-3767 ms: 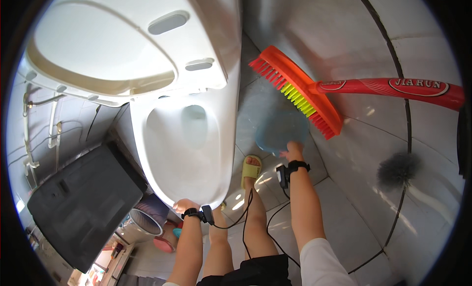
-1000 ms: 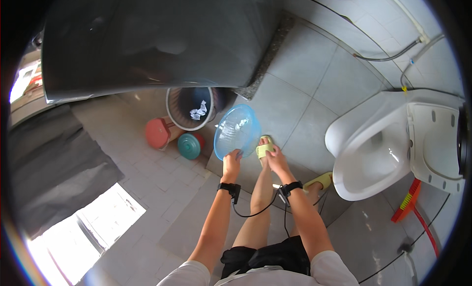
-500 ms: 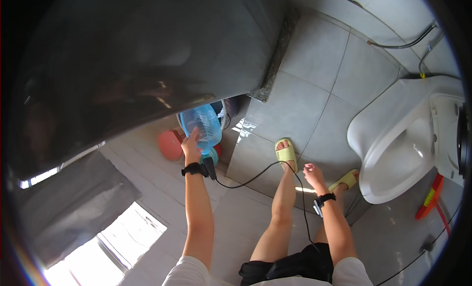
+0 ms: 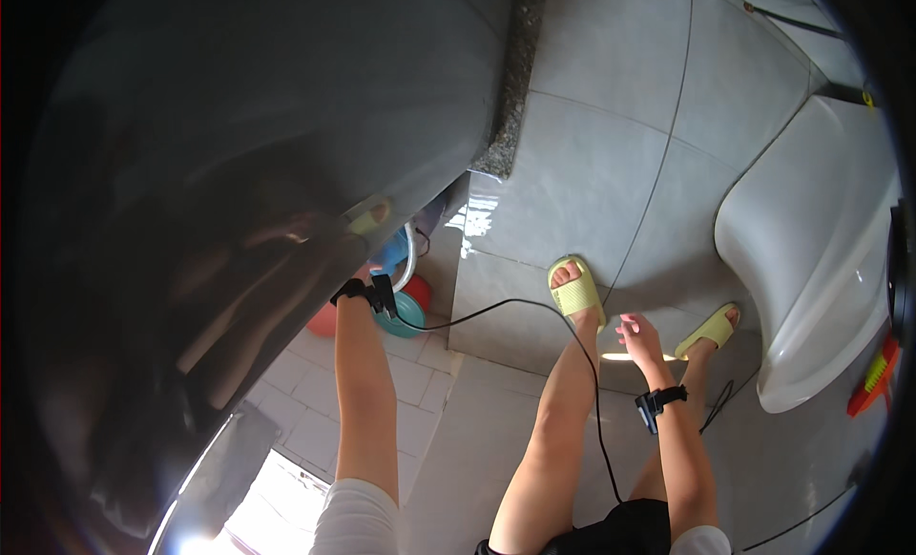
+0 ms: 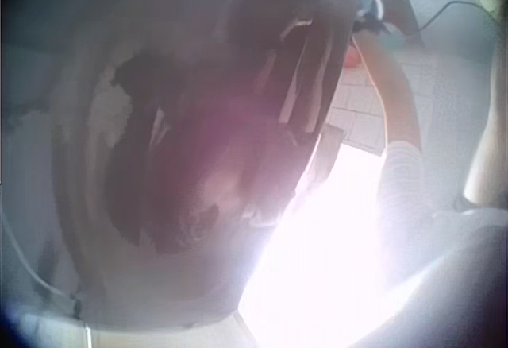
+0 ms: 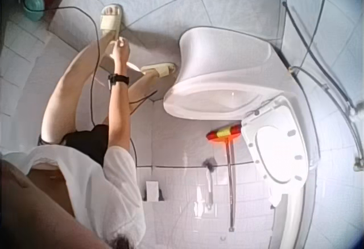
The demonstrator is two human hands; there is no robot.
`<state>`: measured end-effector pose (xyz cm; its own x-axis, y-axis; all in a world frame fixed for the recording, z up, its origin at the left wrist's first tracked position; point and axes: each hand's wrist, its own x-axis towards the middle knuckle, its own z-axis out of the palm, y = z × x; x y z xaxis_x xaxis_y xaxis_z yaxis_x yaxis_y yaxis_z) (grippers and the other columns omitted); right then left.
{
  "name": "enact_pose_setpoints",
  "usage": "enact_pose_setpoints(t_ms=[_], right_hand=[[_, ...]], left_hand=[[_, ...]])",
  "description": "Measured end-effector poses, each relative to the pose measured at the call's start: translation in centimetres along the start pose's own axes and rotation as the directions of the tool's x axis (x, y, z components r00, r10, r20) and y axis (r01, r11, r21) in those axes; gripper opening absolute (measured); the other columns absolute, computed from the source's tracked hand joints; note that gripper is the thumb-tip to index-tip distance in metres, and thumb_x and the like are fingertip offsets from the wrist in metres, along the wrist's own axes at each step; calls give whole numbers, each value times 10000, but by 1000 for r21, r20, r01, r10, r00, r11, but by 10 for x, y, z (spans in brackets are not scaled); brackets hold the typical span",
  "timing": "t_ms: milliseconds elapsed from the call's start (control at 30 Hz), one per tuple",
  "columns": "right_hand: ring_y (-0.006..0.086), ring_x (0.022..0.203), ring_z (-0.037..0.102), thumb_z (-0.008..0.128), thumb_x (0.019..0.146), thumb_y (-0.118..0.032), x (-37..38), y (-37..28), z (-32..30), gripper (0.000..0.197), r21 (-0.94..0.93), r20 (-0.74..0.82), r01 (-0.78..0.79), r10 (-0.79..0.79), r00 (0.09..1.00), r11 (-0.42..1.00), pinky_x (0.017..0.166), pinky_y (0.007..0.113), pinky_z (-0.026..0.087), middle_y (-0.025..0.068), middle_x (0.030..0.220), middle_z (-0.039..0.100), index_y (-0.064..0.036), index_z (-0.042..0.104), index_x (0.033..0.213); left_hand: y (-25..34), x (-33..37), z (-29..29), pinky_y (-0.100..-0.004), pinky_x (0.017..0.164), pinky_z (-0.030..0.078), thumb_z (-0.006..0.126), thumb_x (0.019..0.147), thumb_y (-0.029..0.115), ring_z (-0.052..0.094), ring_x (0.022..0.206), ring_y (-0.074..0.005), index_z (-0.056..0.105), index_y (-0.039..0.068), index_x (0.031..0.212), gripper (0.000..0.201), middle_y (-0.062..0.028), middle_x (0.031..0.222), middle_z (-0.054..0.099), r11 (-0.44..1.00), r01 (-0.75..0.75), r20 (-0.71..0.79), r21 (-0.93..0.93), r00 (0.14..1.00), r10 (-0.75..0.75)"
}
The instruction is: The person cleans the bathroom floor and surfaces using a brush and water, moving items aside and scrubbing different areas including around the toilet and near a washing machine.
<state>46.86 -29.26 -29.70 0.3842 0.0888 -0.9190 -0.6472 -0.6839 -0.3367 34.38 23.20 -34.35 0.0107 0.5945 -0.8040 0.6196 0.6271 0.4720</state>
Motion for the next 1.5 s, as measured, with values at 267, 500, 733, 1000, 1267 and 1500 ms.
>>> enact_pose_setpoints(t_ms=[267,500,733,1000,1267,1500], right_hand=[[206,703,583,469,778,-161,16,-2,35,184,-4,35,-2,2,999,1000,606,286,444,113,739,594,-30,525,894],[204,761,585,464,789,-200,-13,-2,20,199,-84,76,-49,56,996,995,668,289,446,98,785,601,-44,528,894],[242,754,576,484,774,-222,-36,-28,12,198,-58,60,97,-93,994,994,649,319,449,111,781,595,-80,543,899],[278,711,567,474,772,-206,-98,-75,-7,227,-333,147,398,-370,917,855,620,361,448,135,792,589,-47,523,926],[301,1128,344,544,739,-398,-134,-94,-41,748,38,274,439,-431,859,898,903,331,302,237,1190,356,21,175,1237],[276,1070,404,599,695,-379,-138,-127,-114,827,328,68,309,-348,935,893,866,311,327,240,1178,364,62,150,1232]], left_hand=[[-1,9,7,-445,548,473,561,745,197,500,612,-163,510,58,797,157,-13,652,500,585,-531,-217,613,599,771],[-15,-35,30,-443,587,477,558,745,159,508,629,-177,508,51,820,141,-22,663,509,427,-581,-259,693,351,900],[-28,-139,-17,-320,557,389,583,710,121,454,571,-190,549,-55,741,182,-124,658,535,591,-511,-314,624,529,789],[-83,-300,36,-331,516,354,628,663,99,413,528,-238,520,-46,670,181,-121,601,472,541,-484,-194,688,595,780],[-128,-415,167,-326,617,406,612,588,-22,503,672,-249,558,7,709,136,-100,694,539,459,-623,-6,633,590,808],[-98,-454,257,-326,683,407,528,618,-80,517,745,-268,560,15,733,153,-101,745,553,254,-877,179,408,350,920]])
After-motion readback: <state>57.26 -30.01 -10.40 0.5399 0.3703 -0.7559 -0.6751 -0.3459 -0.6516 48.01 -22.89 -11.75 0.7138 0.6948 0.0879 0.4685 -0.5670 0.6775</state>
